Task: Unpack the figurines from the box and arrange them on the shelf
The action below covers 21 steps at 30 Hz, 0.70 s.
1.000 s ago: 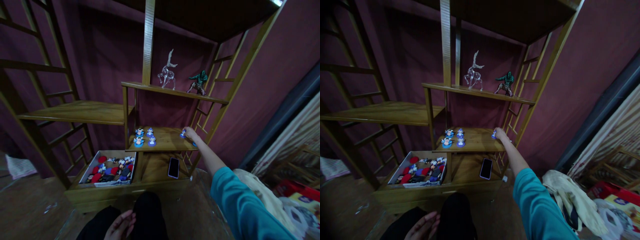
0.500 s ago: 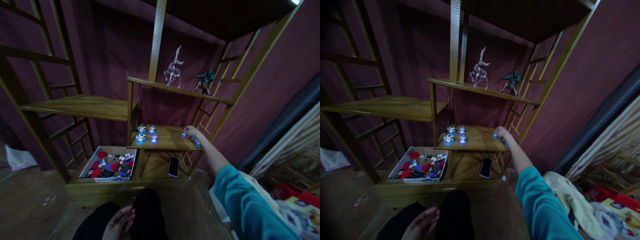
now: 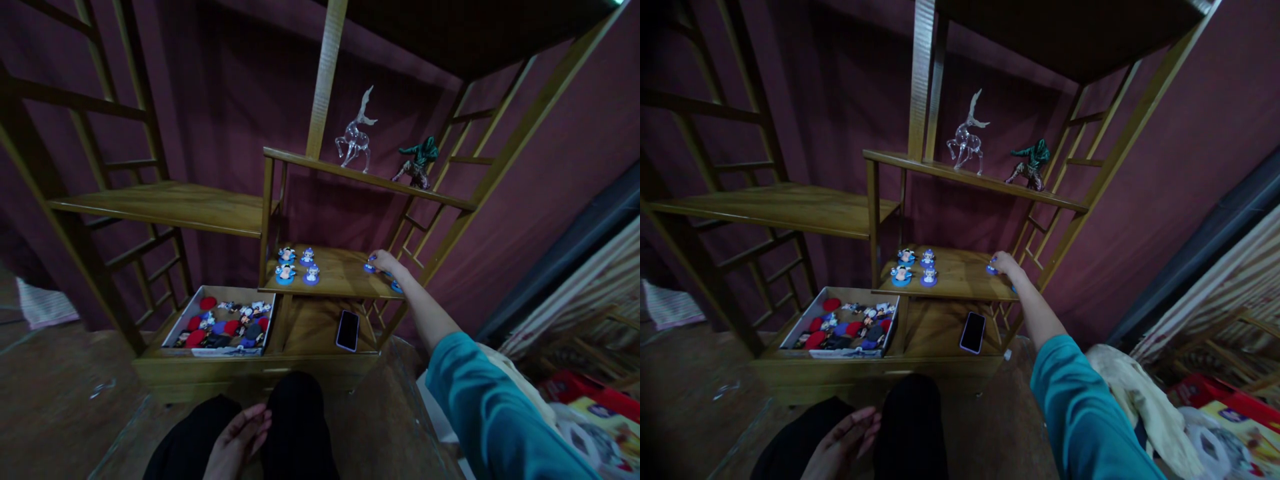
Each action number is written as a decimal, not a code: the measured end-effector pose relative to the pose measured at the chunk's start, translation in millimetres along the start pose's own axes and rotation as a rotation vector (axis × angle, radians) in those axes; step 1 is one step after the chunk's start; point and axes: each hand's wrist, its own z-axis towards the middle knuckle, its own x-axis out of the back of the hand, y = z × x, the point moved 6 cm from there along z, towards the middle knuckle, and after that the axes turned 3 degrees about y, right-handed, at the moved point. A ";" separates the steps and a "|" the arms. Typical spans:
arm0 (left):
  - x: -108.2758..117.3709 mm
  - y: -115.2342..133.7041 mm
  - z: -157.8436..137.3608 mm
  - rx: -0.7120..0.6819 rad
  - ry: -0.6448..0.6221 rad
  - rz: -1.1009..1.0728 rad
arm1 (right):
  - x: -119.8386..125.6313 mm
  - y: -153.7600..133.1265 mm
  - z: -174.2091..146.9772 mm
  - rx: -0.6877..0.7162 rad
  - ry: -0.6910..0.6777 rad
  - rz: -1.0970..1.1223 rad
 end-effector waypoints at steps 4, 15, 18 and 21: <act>0.9 3.5 -3.3 -0.010 0.018 0.002 | 1.4 -2.4 0.4 0.007 -0.019 -0.043; 5.4 2.6 -1.7 -0.003 0.039 0.004 | 1.5 -0.9 1.3 0.016 -0.048 -0.081; 5.3 2.4 -1.3 -0.016 0.039 0.013 | 1.9 -0.6 1.4 0.020 -0.056 -0.078; 6.5 0.7 1.1 -0.016 0.029 0.023 | 1.8 -0.5 1.6 0.025 -0.066 -0.076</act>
